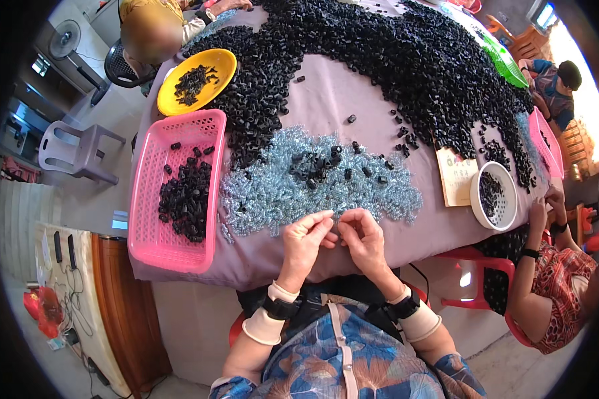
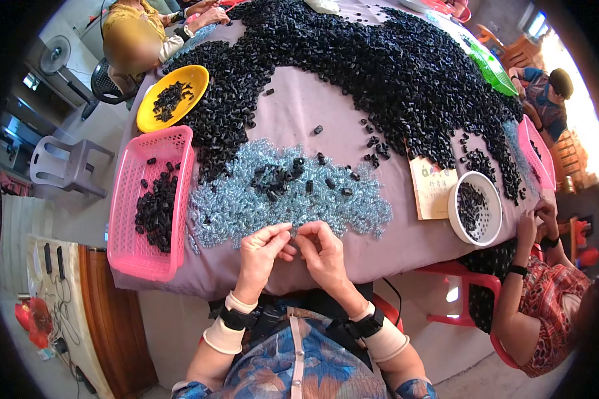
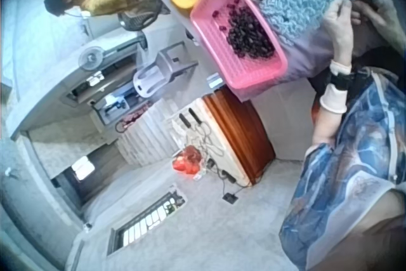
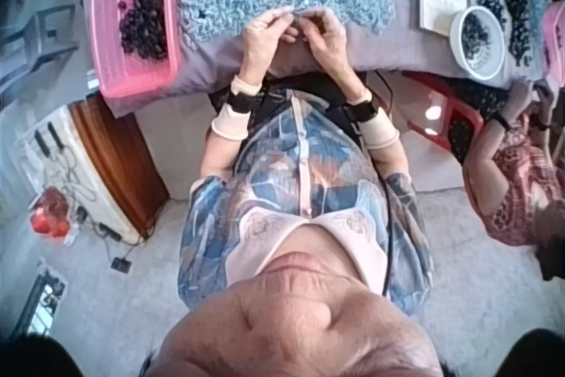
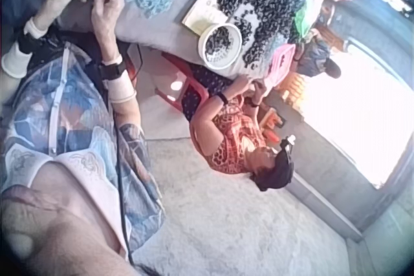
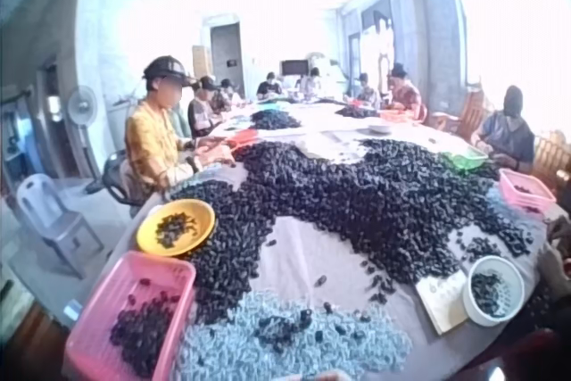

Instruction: Sorting small black plastic or rubber shoe components from a pile on a table.

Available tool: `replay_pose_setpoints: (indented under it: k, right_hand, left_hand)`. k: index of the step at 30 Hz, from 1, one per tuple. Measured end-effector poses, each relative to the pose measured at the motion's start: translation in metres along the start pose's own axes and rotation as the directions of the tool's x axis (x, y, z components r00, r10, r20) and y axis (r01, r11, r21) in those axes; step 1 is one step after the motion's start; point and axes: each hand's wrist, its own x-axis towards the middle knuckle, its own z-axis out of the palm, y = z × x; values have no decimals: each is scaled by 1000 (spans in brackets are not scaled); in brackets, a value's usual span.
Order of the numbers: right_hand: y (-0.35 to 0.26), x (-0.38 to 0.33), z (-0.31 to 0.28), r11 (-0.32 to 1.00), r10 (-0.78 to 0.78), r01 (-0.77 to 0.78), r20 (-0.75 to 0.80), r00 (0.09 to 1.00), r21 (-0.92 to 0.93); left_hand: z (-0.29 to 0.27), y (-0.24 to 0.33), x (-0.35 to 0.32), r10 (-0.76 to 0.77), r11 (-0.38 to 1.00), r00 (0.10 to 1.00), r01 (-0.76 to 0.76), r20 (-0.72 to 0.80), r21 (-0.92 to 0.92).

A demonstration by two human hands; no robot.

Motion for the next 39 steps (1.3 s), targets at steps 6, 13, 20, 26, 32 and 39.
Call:
replay_pose_setpoints:
  k: [6, 13, 20, 26, 32, 39]
  right_hand:
    - [3, -5, 4, 997, 10, -8, -19, 1000, 80]
    - [-9, -10, 8, 997, -12, 9, -36, 999, -76]
    - [-18, -1, 9, 787, -454, 458, 114, 884, -413]
    - [-22, -2, 10, 980, -117, 126, 65, 991, -155]
    - [-24, 6, 7, 922, -230, 256, 119, 966, -290]
    - [-16, 14, 1, 986, 145, -157, 187, 972, 56]
  left_hand:
    - [-4, -4, 0, -96, 951, 995, 82, -32, -299]
    - [-4, -4, -2, -61, 975, 997, 51, -40, -216]
    - [-10, -4, -1, -91, 955, 995, 99, 42, -281]
    - [-16, -2, 3, -130, 932, 986, 158, 107, -327]
    - [-16, -1, 5, -140, 916, 983, 175, 123, -361]
    - [-20, -2, 4, -160, 910, 976, 203, 147, -360]
